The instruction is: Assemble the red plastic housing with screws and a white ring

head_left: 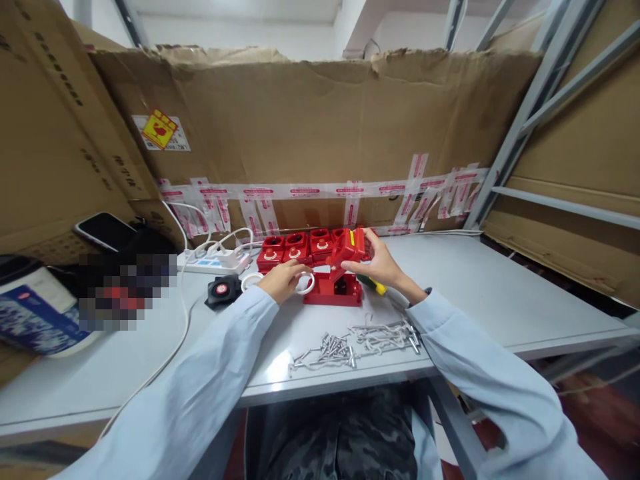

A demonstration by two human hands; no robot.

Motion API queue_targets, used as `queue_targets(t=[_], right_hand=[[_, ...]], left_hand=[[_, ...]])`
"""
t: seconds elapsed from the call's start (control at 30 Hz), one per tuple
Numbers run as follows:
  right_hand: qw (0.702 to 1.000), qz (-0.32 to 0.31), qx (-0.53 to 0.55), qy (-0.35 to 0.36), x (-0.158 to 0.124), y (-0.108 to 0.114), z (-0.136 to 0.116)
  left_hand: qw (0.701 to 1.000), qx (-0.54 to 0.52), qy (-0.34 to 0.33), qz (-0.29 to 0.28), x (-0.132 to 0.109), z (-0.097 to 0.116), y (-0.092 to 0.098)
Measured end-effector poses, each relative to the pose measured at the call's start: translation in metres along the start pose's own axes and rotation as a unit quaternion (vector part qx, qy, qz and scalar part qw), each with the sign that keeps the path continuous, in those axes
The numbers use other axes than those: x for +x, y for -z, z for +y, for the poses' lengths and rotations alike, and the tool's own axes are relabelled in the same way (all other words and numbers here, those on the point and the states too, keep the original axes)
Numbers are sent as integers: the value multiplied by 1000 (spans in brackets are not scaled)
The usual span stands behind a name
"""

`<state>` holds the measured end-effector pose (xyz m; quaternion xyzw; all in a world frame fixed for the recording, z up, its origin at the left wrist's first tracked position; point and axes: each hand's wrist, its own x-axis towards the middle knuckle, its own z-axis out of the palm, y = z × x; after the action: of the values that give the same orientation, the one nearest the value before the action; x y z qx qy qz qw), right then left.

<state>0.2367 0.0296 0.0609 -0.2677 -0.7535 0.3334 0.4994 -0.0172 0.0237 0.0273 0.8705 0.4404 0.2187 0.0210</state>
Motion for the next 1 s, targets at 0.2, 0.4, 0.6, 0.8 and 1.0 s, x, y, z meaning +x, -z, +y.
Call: queue_targets(t=[0.2,0.4,0.6,0.8,1.0], right_hand=[[1000,-2,-3,-8,0,-1,2],[1000,-3,5,-11,1,-1,3],[1000,2,-5,-2,1,0,3],[1000,1,-8,2,1,0,3],[1000,1,3,-4,1,0,3]], left_hand=[[999,-39,15,-32,-6,10,0],[994,-44,45,-95,-12,18,2],[997,-10,16,-72,-21,8,4],[990,68,62,-107,-29,3,4],[990,27,58,-127,-25,-4,7]])
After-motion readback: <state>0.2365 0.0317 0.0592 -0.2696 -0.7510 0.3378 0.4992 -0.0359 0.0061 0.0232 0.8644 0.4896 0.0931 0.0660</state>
